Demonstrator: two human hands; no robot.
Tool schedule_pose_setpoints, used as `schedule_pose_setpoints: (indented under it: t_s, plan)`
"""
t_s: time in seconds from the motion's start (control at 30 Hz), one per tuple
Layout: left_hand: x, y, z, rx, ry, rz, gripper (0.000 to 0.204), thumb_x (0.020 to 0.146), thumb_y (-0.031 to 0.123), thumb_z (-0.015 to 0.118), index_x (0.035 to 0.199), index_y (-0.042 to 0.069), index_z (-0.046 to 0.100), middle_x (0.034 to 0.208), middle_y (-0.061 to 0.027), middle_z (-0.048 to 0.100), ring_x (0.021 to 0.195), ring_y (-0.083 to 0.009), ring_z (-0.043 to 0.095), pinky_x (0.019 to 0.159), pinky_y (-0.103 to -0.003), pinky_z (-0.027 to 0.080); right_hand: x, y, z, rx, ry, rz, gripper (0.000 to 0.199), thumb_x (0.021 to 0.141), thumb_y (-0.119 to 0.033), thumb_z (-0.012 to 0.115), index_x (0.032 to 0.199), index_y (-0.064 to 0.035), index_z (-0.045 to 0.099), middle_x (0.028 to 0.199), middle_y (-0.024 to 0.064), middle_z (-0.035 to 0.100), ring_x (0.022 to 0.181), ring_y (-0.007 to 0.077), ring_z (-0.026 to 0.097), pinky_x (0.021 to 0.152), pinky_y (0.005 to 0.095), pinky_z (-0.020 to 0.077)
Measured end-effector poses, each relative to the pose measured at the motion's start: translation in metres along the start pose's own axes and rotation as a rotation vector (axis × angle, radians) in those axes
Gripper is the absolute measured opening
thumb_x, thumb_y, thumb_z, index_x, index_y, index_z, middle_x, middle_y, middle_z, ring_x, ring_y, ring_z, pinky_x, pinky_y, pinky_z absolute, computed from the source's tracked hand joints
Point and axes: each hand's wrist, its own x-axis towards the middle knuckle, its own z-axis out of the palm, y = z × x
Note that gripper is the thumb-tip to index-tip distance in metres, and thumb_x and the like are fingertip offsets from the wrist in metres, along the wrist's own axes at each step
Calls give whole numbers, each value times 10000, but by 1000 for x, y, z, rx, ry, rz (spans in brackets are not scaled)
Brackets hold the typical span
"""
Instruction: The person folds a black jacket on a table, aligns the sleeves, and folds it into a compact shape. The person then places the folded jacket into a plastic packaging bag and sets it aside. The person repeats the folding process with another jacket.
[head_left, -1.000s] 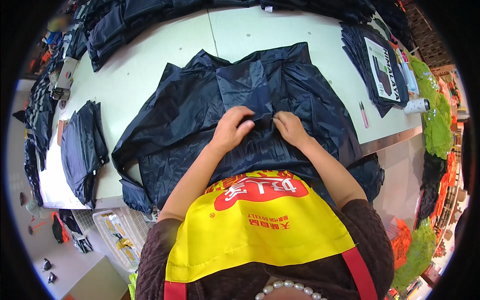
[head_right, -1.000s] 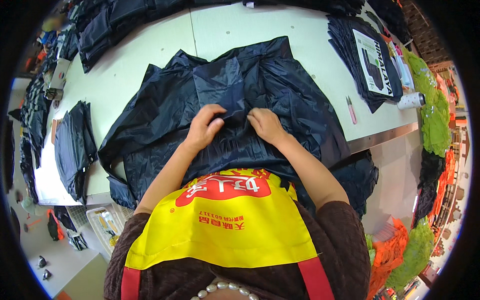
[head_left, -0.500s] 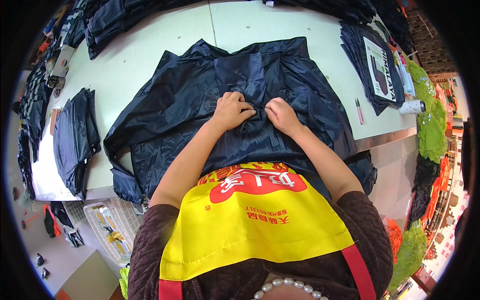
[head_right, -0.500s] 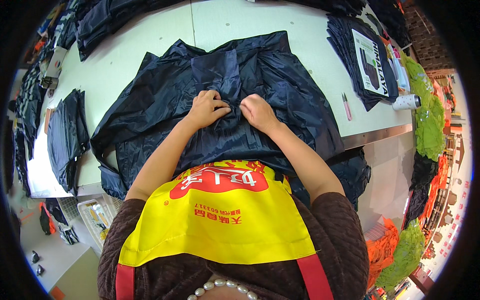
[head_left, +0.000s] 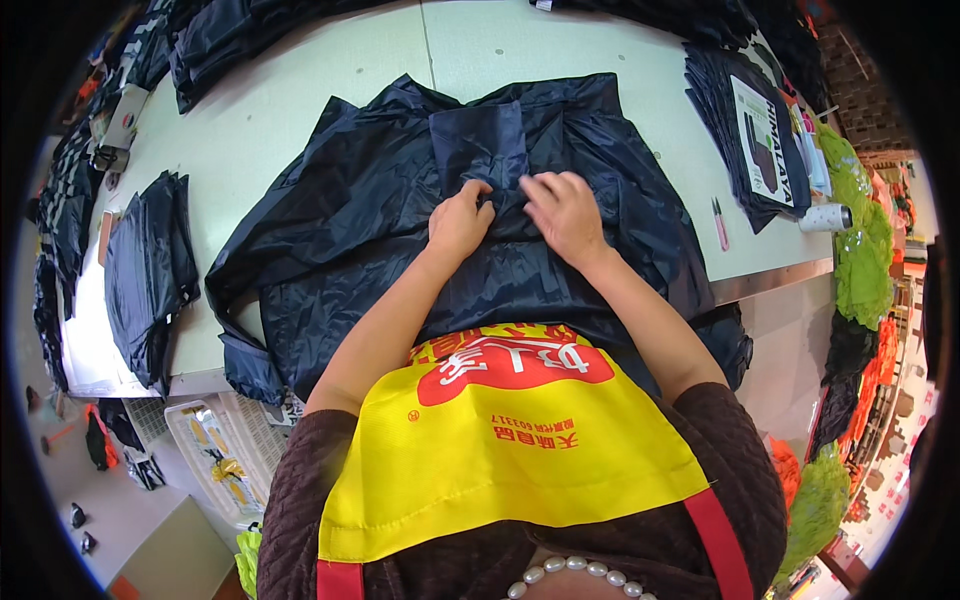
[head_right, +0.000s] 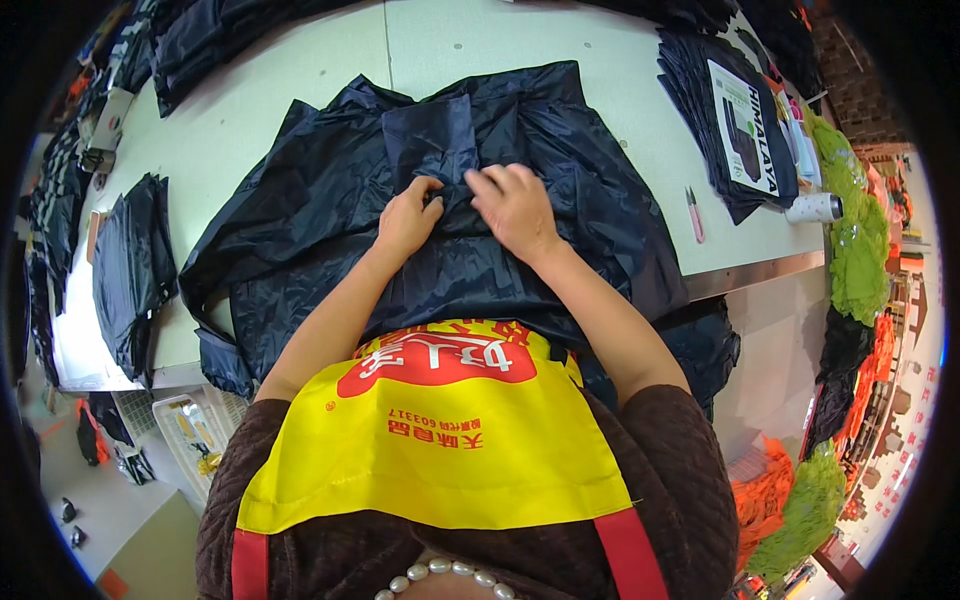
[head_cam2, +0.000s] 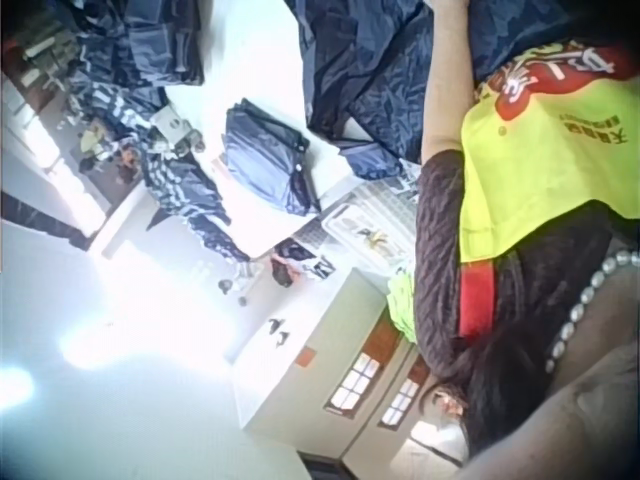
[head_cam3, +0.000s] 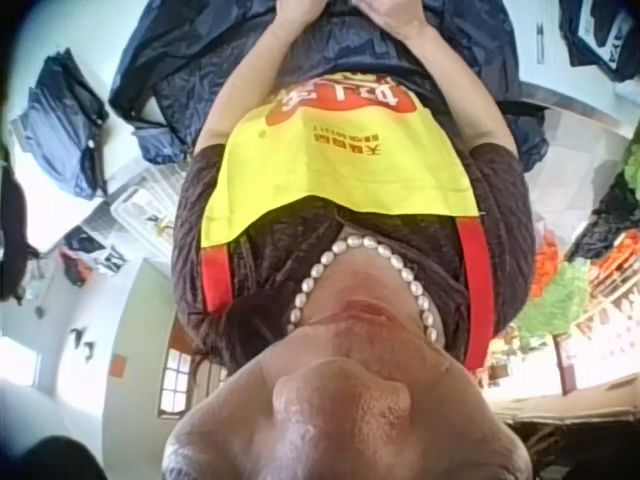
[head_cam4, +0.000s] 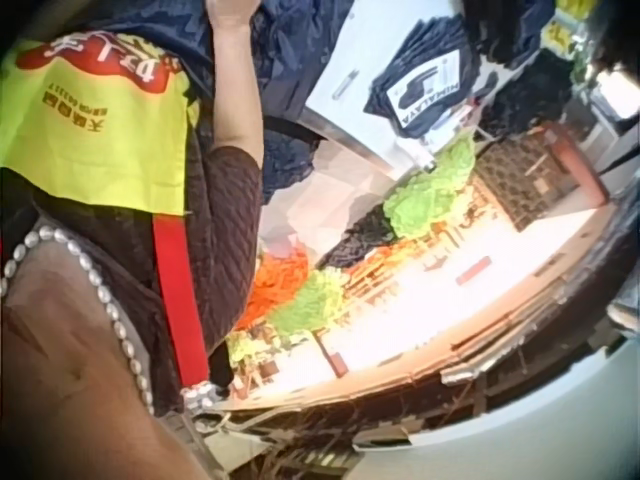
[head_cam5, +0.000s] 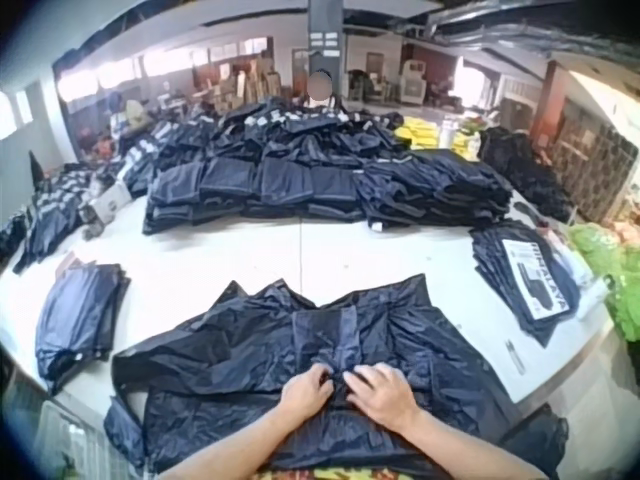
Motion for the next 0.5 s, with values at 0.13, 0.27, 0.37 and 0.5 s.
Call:
schedule_pose_setpoints:
  t_s: [0.13, 0.27, 0.37, 0.5]
  plan:
    - [5, -4, -3, 65, -93, 20, 321, 828, 219, 578, 1128, 107, 594, 968, -160, 639, 915, -334, 617, 816, -386, 476, -14, -4, 13, 41, -82, -152, 441, 684, -217, 735, 1092, -110, 606, 1045, 30, 562, 985, 229, 512, 818, 336, 425]
    - [-13, 2, -8, 143, 167, 526, 343, 757, 260, 683, 1046, 84, 626, 1004, -117, 623, 958, -311, 578, 831, -395, 457, -13, 12, 29, 177, -51, -100, 241, 715, -185, 715, 935, -107, 655, 938, 9, 603, 949, 217, 526, 810, 330, 426]
    - [-15, -7, -10, 251, 180, 795, 312, 718, 235, 729, 966, 67, 641, 917, -82, 627, 925, -280, 547, 818, -376, 435, -8, 19, 35, 256, -55, -53, 179, 730, -182, 707, 883, -104, 655, 904, 4, 610, 922, 223, 528, 808, 335, 428]
    - [11, -29, 0, 72, 72, 669, 176, 795, 157, 665, 901, 17, 653, 853, -118, 643, 866, -294, 559, 804, -378, 441, 7, 10, 16, 24, -107, -65, 251, 719, -228, 720, 923, -101, 645, 853, 21, 577, 882, 222, 522, 773, 340, 425]
